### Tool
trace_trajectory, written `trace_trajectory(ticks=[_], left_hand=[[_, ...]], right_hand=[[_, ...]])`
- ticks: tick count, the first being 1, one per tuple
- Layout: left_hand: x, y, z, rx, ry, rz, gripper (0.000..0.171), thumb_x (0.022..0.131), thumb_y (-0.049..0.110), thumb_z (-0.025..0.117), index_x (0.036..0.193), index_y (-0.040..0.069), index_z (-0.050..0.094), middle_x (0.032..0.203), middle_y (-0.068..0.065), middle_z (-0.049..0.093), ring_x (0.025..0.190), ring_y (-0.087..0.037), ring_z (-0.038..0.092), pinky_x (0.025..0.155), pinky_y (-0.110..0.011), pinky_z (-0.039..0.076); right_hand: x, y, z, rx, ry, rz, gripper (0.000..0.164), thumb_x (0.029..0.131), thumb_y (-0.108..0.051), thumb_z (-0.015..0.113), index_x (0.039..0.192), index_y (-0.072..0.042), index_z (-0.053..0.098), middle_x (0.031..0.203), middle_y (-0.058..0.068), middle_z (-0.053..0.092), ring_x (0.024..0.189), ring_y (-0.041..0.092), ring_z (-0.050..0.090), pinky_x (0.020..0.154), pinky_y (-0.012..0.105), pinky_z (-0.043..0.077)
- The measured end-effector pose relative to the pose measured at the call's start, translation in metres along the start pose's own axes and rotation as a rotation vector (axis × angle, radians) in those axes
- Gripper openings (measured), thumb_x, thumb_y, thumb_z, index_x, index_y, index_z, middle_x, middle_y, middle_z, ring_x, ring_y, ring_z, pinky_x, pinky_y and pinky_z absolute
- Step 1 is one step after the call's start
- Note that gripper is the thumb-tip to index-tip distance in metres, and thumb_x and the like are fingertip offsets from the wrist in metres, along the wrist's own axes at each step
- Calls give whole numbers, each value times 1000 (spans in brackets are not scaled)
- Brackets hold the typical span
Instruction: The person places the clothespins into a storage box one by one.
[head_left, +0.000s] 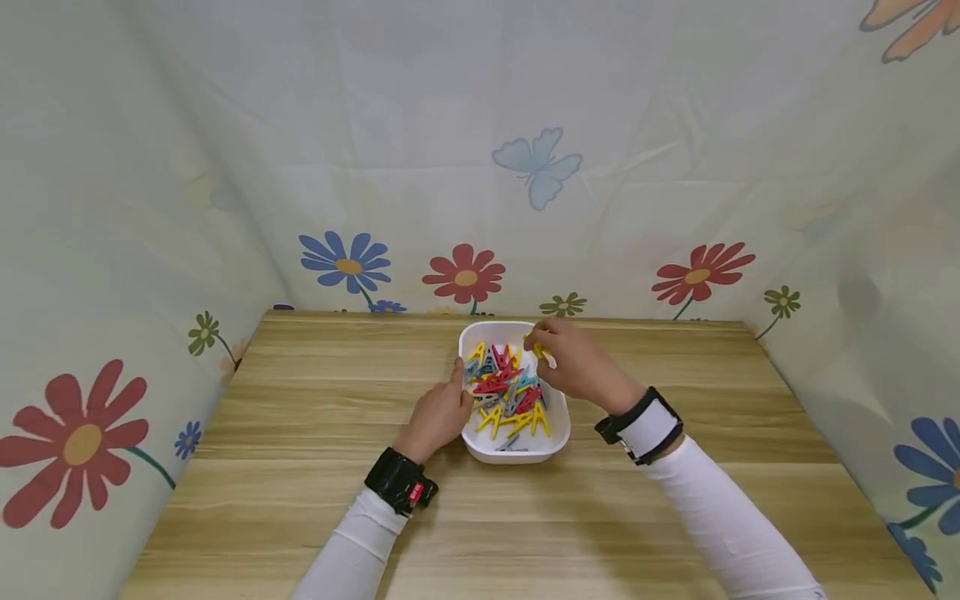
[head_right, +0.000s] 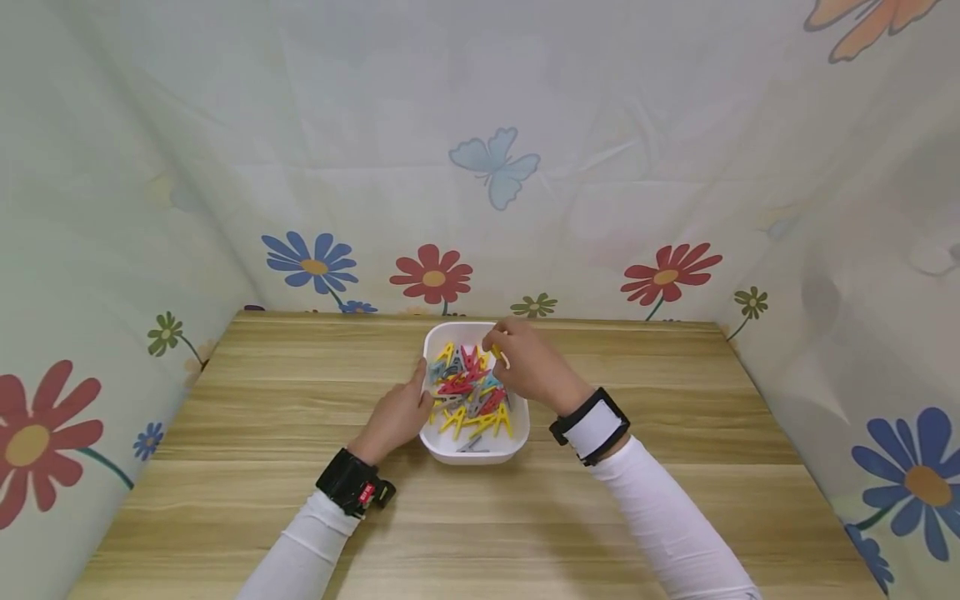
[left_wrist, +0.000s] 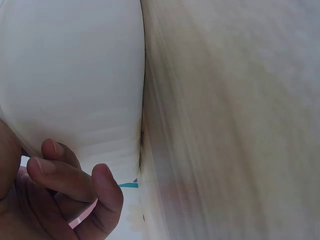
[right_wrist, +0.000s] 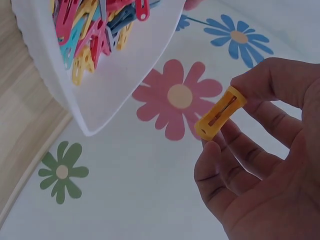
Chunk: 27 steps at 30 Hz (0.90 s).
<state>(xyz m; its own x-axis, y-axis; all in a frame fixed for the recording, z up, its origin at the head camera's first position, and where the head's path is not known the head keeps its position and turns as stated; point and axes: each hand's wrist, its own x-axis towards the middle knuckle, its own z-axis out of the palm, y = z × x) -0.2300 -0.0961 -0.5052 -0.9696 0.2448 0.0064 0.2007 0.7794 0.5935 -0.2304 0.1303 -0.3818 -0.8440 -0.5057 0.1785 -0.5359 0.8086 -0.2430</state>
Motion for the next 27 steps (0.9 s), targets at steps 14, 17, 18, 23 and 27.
trace_trajectory(ticks=[14, 17, 18, 23, 27], left_hand=[[-1, 2, -2, 36, 43, 44, 67, 97, 18, 51, 154, -4, 23, 67, -9, 58, 55, -17, 51, 50, -33, 39], [-2, 3, -3, 52, 57, 48, 67, 96, 18, 52, 153, -5, 24, 71, -11, 60, 58, -18, 52, 52, -33, 40], [-2, 3, -3, 52, 58, 46, 67, 96, 18, 52, 153, -5, 24, 70, -11, 60, 58, -18, 52, 52, -33, 40], [-3, 3, -3, 31, 51, 41, 67, 96, 17, 52, 153, -5, 23, 66, -7, 56, 55, -17, 51, 49, -32, 38], [-3, 3, -3, 12, 36, 33, 67, 97, 17, 51, 154, -5, 22, 62, -4, 52, 51, -15, 49, 46, -31, 37]], right_hand=[[1, -11, 14, 19, -74, -49, 24, 86, -7, 70, 110, -8, 71, 118, 11, 60, 95, 23, 62, 82, 38, 55], [1, -14, 15, 14, -88, -62, 24, 86, -7, 70, 109, -8, 71, 119, 11, 60, 96, 23, 62, 83, 37, 55], [1, -15, 16, 9, -95, -63, 24, 86, -8, 71, 109, -9, 71, 119, 10, 60, 96, 22, 62, 84, 37, 55], [1, -19, 20, 6, -140, -51, 25, 86, -10, 72, 111, -10, 71, 120, 10, 60, 100, 22, 62, 87, 36, 55], [0, -21, 23, 24, -157, -54, 32, 87, -12, 73, 118, -11, 69, 124, 11, 60, 104, 24, 62, 91, 39, 55]])
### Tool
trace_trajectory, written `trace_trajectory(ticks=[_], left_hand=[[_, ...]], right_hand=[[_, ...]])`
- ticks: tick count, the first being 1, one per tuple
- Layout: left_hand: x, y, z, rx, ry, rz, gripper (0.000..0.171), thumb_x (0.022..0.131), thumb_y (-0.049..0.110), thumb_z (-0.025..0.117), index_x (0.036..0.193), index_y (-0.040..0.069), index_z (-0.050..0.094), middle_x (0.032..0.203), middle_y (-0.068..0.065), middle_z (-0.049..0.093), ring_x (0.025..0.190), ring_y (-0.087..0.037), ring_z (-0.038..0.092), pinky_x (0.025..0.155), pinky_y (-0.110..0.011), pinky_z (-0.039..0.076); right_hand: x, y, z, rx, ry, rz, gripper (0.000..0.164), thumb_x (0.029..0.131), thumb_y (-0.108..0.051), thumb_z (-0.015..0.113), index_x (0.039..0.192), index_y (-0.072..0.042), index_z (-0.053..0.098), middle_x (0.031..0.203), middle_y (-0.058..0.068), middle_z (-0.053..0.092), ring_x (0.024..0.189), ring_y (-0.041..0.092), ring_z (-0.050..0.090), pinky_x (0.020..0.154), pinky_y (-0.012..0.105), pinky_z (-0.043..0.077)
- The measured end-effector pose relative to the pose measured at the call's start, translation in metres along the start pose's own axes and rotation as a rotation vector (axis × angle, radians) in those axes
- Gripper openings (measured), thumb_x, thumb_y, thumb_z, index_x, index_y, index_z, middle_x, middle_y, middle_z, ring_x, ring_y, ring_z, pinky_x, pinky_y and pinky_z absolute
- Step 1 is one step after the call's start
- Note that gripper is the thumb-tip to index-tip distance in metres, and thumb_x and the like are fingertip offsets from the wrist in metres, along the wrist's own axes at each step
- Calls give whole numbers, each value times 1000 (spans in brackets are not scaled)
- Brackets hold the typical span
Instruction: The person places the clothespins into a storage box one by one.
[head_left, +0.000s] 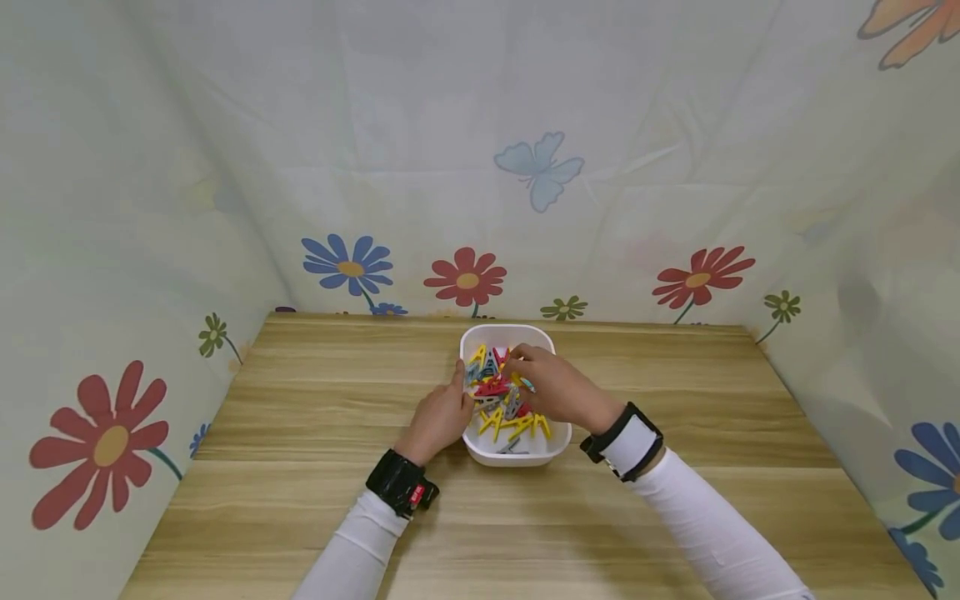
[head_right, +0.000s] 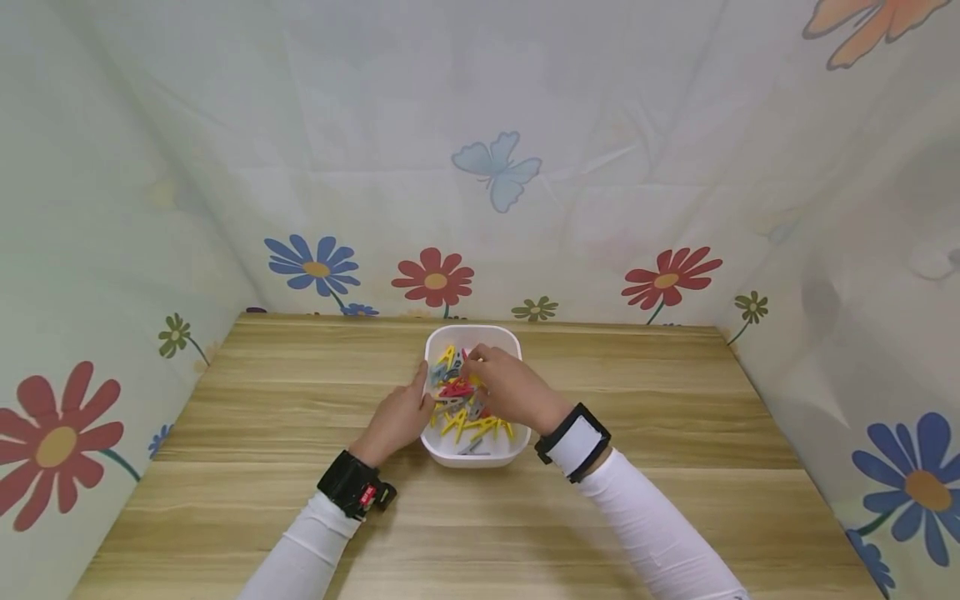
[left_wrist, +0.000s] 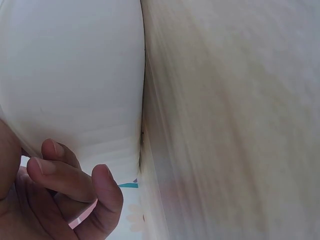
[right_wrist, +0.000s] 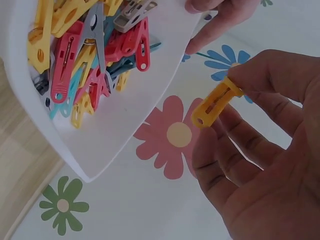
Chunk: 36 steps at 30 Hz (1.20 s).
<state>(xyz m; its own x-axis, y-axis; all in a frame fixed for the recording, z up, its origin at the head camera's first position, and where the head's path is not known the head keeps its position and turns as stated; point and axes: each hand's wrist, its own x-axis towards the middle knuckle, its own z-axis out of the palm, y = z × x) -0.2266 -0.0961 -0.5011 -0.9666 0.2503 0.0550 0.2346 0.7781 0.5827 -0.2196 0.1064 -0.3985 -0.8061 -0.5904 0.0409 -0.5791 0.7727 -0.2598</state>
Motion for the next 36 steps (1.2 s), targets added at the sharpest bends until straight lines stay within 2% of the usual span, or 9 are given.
trace_trajectory(ticks=[4, 7, 10, 12, 16, 24, 29, 36], left_hand=[[1, -2, 1, 6, -4, 6, 67, 98, 17, 51, 154, -4, 22, 61, -3, 50, 51, -15, 48, 47, -30, 36], [1, -2, 1, 15, -3, 13, 67, 98, 17, 51, 154, -4, 22, 60, -2, 50, 52, -15, 48, 47, -30, 36], [1, -2, 0, 20, -1, 15, 68, 97, 17, 51, 154, -4, 21, 60, -2, 50, 51, -15, 49, 47, -30, 36], [1, -2, 1, 22, 4, 18, 68, 97, 17, 51, 154, -4, 21, 60, -2, 50, 51, -15, 49, 47, -30, 36], [1, -3, 3, 18, 11, 19, 67, 97, 17, 51, 154, -4, 22, 60, -2, 50, 52, -15, 49, 47, -30, 37], [-1, -2, 3, -1, -4, -4, 67, 98, 19, 50, 154, -3, 21, 61, -3, 48, 51, -16, 47, 47, -31, 37], [-1, -1, 2, 10, -2, -9, 67, 98, 19, 49, 155, -2, 21, 61, -4, 49, 51, -17, 47, 48, -31, 37], [0, 0, 2, -2, -12, -26, 67, 99, 19, 49, 155, -1, 20, 60, -3, 48, 50, -17, 47, 47, -31, 37]], right_hand=[[-2, 0, 4, 5, 14, -39, 59, 84, -24, 78, 138, -15, 57, 148, 14, 46, 127, 33, 53, 101, 48, 48], [-4, 1, 7, -15, 21, -61, 88, 78, -37, 82, 152, -18, 39, 162, 15, 24, 145, 40, 31, 111, 57, 35], [-4, 2, 9, -35, 25, -57, 104, 73, -45, 84, 156, -20, 28, 164, 15, 15, 149, 42, 19, 114, 64, 25], [-5, 2, 9, -34, 28, -46, 107, 72, -46, 84, 157, -21, 24, 165, 13, 13, 150, 41, 16, 114, 66, 20], [-7, 3, 7, -15, 50, -31, 105, 74, -46, 83, 157, -22, 24, 165, 14, 14, 150, 39, 18, 115, 65, 20], [-17, 18, -2, 22, 87, 18, 102, 75, -47, 82, 157, -24, 25, 165, 11, 12, 148, 39, 24, 112, 62, 30], [-28, 30, -6, 42, 95, 17, 104, 73, -45, 84, 156, -23, 26, 165, 12, 12, 146, 42, 27, 110, 64, 31], [-43, 47, -8, 41, 83, 57, 105, 74, -45, 83, 157, -21, 24, 164, 15, 14, 144, 44, 29, 110, 64, 31]])
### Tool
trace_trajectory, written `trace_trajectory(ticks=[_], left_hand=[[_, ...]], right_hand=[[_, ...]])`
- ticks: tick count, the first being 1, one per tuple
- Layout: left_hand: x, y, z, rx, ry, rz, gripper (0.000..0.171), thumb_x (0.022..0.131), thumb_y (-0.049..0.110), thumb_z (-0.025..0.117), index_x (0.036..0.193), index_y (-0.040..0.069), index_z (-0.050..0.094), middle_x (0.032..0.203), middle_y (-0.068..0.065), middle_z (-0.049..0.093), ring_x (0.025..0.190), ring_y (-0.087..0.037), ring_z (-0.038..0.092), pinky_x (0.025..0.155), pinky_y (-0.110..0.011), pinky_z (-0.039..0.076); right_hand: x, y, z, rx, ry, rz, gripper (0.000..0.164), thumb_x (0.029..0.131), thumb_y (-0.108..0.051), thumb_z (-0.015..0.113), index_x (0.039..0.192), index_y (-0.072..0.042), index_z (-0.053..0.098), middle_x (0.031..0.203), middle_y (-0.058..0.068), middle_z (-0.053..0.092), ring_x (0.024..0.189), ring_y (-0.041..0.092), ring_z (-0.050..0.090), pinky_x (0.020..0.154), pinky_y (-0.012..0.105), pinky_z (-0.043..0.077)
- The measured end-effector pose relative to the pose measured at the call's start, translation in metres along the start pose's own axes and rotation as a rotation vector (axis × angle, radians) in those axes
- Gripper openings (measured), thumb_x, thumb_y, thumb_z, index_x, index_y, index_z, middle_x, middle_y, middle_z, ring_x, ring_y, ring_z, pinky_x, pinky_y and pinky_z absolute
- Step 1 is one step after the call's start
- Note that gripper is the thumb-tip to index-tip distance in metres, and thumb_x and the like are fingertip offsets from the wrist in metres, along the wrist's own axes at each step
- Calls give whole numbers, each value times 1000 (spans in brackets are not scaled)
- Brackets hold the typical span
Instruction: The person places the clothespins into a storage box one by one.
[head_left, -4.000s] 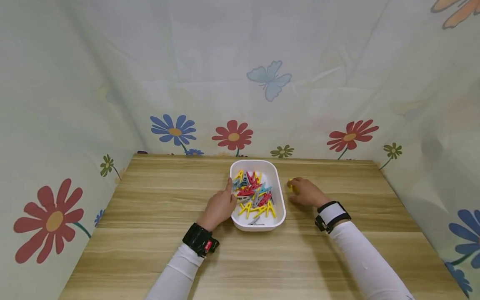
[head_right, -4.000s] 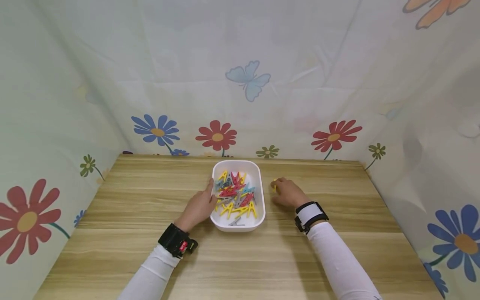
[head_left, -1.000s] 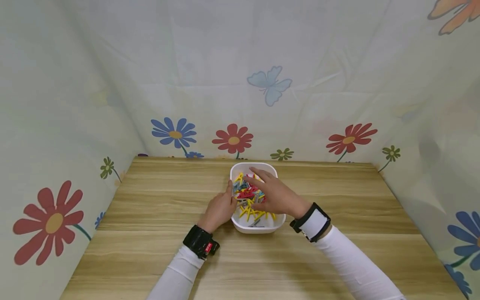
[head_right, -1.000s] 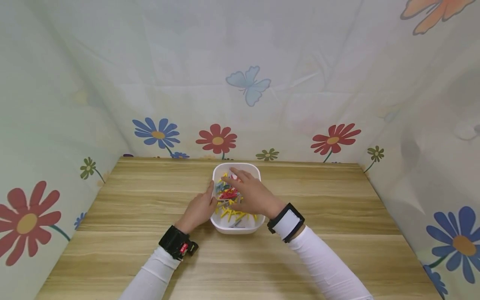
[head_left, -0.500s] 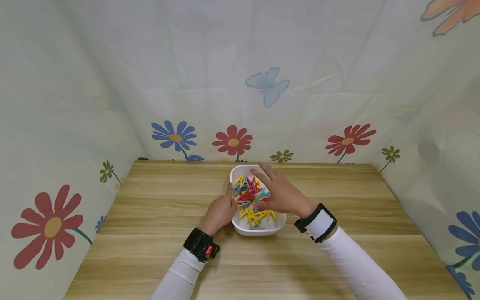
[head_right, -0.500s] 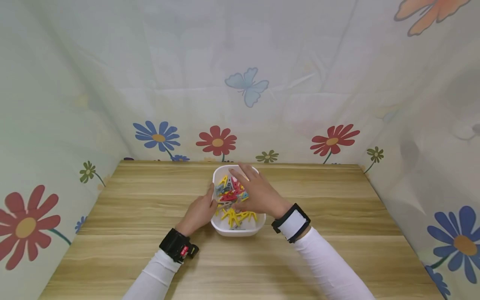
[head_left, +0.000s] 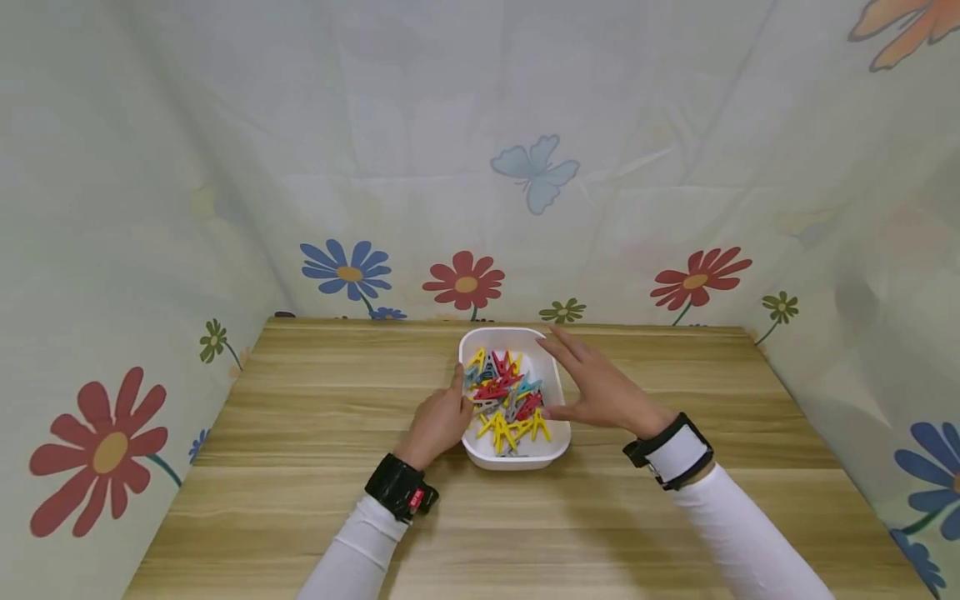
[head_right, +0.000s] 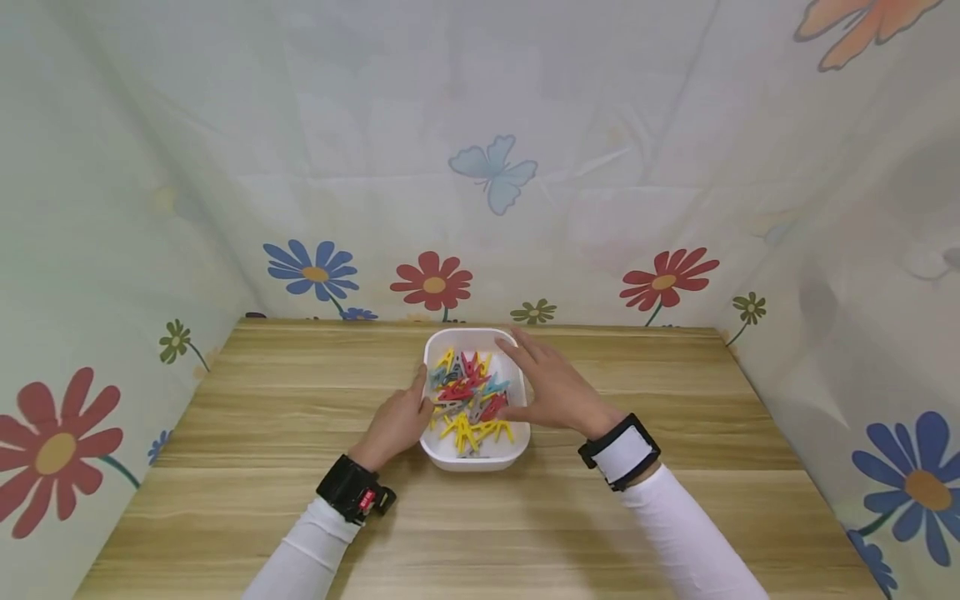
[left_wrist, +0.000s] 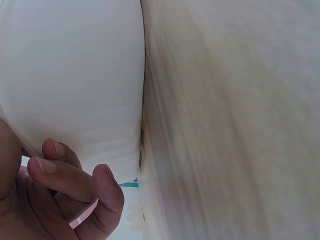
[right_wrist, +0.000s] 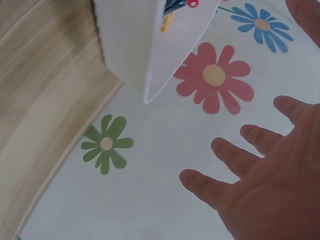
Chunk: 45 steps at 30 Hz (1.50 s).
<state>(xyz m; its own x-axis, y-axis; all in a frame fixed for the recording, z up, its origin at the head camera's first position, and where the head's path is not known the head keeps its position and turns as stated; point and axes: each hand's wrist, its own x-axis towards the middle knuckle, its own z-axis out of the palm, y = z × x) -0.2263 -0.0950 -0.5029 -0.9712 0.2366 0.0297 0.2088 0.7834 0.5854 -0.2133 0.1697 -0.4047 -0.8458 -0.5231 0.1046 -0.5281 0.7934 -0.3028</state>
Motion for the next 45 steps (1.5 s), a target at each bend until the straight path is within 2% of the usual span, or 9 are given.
trace_trajectory(ticks=[10, 14, 19, 25, 33, 45], left_hand=[[3, 1, 1, 2, -9, -11, 67, 99, 20, 48, 156, 0, 19, 60, -2, 48, 50, -17, 47, 47, -31, 38], [3, 1, 1, -2, -12, -21, 67, 99, 20, 49, 156, 0, 19, 61, -3, 48, 51, -17, 48, 48, -31, 38], [3, 1, 1, -14, -19, -30, 67, 99, 20, 49, 156, 0, 19, 61, -3, 47, 50, -17, 47, 47, -31, 38], [3, 0, 1, -9, -21, -33, 67, 99, 21, 49, 156, 0, 19, 61, -3, 47, 50, -17, 47, 47, -31, 38], [4, -1, 2, -18, -25, -31, 67, 99, 22, 48, 156, 2, 19, 61, -3, 46, 51, -17, 48, 48, -31, 38], [3, 1, 1, -13, -19, -27, 67, 100, 22, 48, 156, 1, 19, 60, -1, 45, 48, -16, 47, 46, -30, 37]], right_hand=[[-21, 34, -1, 6, 17, 63, 99, 77, -40, 81, 155, -11, 27, 161, 22, 20, 140, 50, 33, 103, 65, 38], [-27, 44, 5, 45, -42, 126, 99, 79, -44, 79, 156, -12, 25, 161, 23, 20, 141, 51, 30, 105, 66, 35], [-33, 49, 24, 74, -139, 183, 102, 78, -44, 81, 156, -12, 25, 161, 20, 21, 143, 46, 30, 109, 62, 34], [-34, 48, 51, 41, -162, 130, 101, 75, -53, 80, 152, -9, 34, 155, 21, 35, 138, 43, 41, 108, 57, 38], [-34, 42, 70, 98, -151, 90, 96, 75, -43, 83, 150, -4, 38, 147, 19, 47, 132, 38, 49, 107, 53, 41], [-36, 39, 76, -20, -69, 34, 58, 77, -25, 81, 127, -2, 63, 126, 16, 61, 114, 35, 59, 97, 50, 49]])
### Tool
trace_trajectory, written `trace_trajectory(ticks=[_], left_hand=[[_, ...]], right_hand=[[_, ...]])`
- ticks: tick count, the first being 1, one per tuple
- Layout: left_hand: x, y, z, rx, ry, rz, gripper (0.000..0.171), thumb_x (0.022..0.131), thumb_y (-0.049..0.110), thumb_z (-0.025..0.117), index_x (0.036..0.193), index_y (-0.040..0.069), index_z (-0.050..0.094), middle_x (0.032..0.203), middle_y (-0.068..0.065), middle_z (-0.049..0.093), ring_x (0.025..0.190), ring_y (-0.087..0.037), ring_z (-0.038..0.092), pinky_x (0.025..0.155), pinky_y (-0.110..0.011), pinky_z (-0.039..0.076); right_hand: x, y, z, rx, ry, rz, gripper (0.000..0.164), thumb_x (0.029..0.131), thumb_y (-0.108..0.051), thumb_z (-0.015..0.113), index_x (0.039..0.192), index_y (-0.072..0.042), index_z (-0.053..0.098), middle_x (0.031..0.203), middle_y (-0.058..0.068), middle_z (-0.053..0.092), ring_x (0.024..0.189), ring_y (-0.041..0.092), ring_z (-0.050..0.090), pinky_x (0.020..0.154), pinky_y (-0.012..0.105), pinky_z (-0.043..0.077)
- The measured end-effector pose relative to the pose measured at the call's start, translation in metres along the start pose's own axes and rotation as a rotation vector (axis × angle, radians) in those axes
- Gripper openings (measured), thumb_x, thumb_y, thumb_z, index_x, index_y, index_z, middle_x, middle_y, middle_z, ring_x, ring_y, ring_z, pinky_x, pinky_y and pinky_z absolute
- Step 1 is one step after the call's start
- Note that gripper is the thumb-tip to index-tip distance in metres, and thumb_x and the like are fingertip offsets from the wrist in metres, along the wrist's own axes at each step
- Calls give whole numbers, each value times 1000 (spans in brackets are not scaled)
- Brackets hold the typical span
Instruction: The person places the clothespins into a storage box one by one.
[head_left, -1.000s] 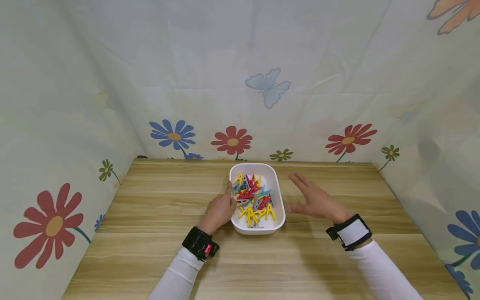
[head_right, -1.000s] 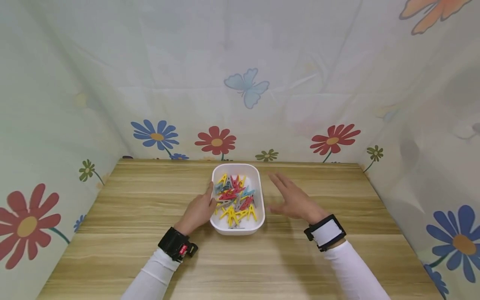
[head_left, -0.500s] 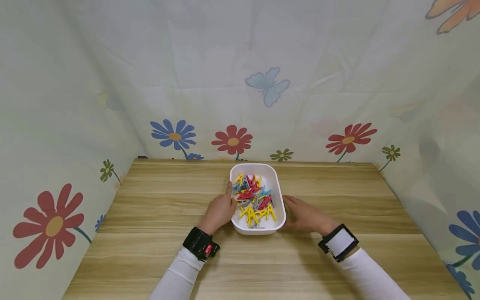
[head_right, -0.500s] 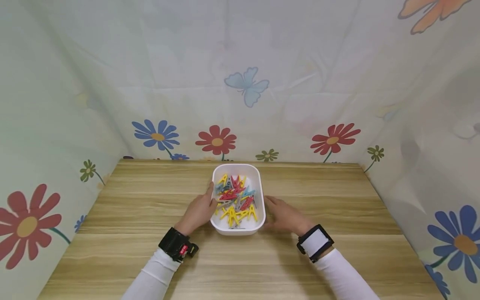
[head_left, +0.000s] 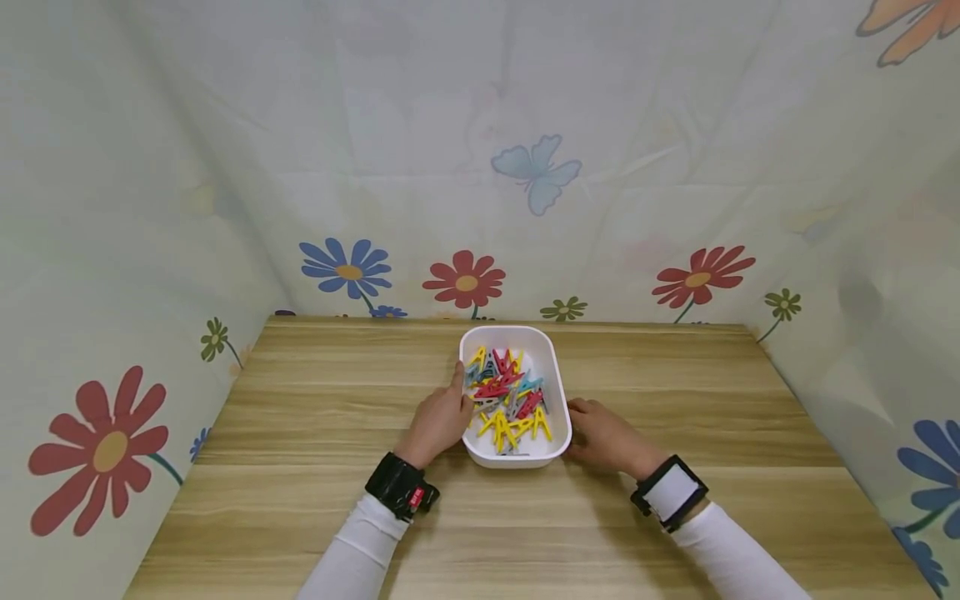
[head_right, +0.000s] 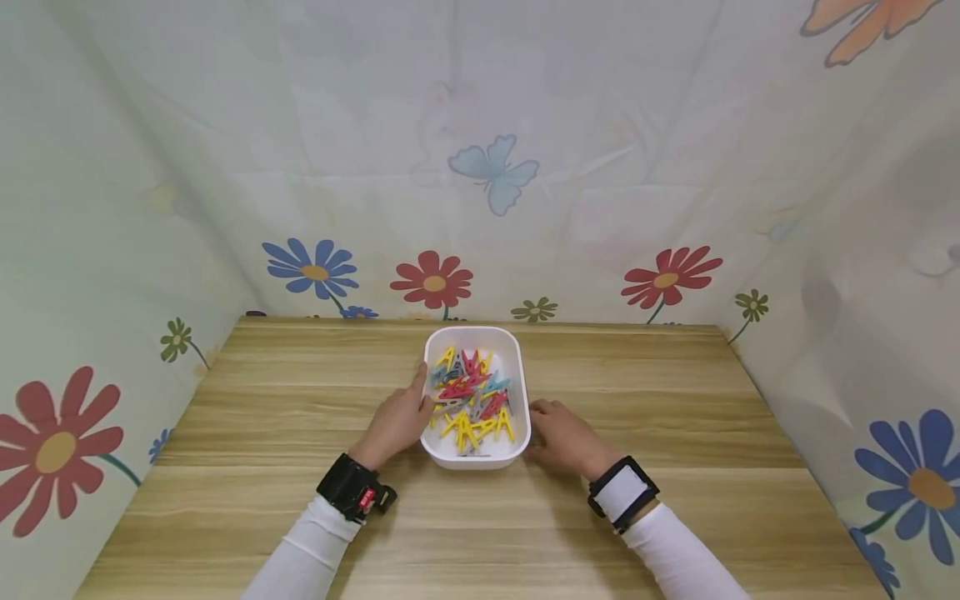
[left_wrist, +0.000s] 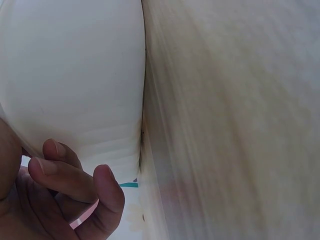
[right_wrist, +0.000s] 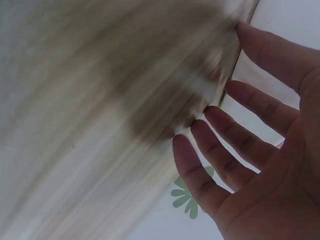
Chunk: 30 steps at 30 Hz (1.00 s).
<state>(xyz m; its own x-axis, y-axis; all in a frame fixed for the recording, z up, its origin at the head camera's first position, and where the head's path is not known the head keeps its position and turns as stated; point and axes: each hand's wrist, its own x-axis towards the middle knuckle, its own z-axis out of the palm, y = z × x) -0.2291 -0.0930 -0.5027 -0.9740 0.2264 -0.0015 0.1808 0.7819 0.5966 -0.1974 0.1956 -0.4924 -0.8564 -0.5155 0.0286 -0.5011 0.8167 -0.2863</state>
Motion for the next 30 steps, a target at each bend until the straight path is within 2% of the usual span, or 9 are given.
trace_trajectory(ticks=[7, 11, 20, 25, 28, 30], left_hand=[[1, 0, 0, -16, -3, -5, 68, 99, 21, 48, 156, 0, 17, 59, -3, 47, 48, -16, 47, 46, -30, 39], [1, 0, 0, -15, -7, -5, 68, 99, 21, 48, 156, 0, 18, 59, -2, 46, 47, -16, 47, 45, -30, 38], [-1, 0, 0, 0, 3, -2, 67, 99, 20, 49, 155, -1, 20, 60, -3, 47, 48, -17, 47, 46, -30, 37], [-1, -1, 0, 21, 18, 4, 67, 98, 20, 49, 155, -1, 21, 60, -4, 48, 49, -17, 47, 47, -31, 36], [-1, 0, 0, 19, 25, 5, 66, 98, 20, 49, 155, -1, 21, 60, -4, 47, 49, -17, 47, 46, -31, 36], [-1, 0, 0, 13, 18, 4, 66, 99, 20, 48, 155, 0, 21, 60, -4, 47, 49, -18, 47, 47, -31, 36]], right_hand=[[1, -2, 2, -25, 29, -48, 37, 81, -19, 78, 113, -2, 69, 111, 13, 64, 99, 28, 65, 89, 45, 53], [0, -2, 3, -31, 12, -25, 35, 83, -18, 77, 113, -2, 69, 107, 9, 64, 95, 24, 65, 86, 43, 54], [0, -2, 4, -36, 32, -31, 31, 81, -17, 77, 108, -4, 69, 97, 6, 64, 85, 20, 63, 77, 41, 54], [7, -4, -8, -32, 50, 7, 11, 84, -7, 69, 94, -8, 68, 81, 4, 62, 72, 16, 58, 65, 35, 49], [14, -6, -21, -35, 71, 41, 9, 85, -3, 66, 91, -7, 68, 79, 6, 62, 69, 15, 56, 62, 34, 47], [17, -7, -29, -34, 69, 70, 11, 86, -2, 66, 95, -5, 69, 79, 6, 63, 69, 16, 56, 62, 34, 48]])
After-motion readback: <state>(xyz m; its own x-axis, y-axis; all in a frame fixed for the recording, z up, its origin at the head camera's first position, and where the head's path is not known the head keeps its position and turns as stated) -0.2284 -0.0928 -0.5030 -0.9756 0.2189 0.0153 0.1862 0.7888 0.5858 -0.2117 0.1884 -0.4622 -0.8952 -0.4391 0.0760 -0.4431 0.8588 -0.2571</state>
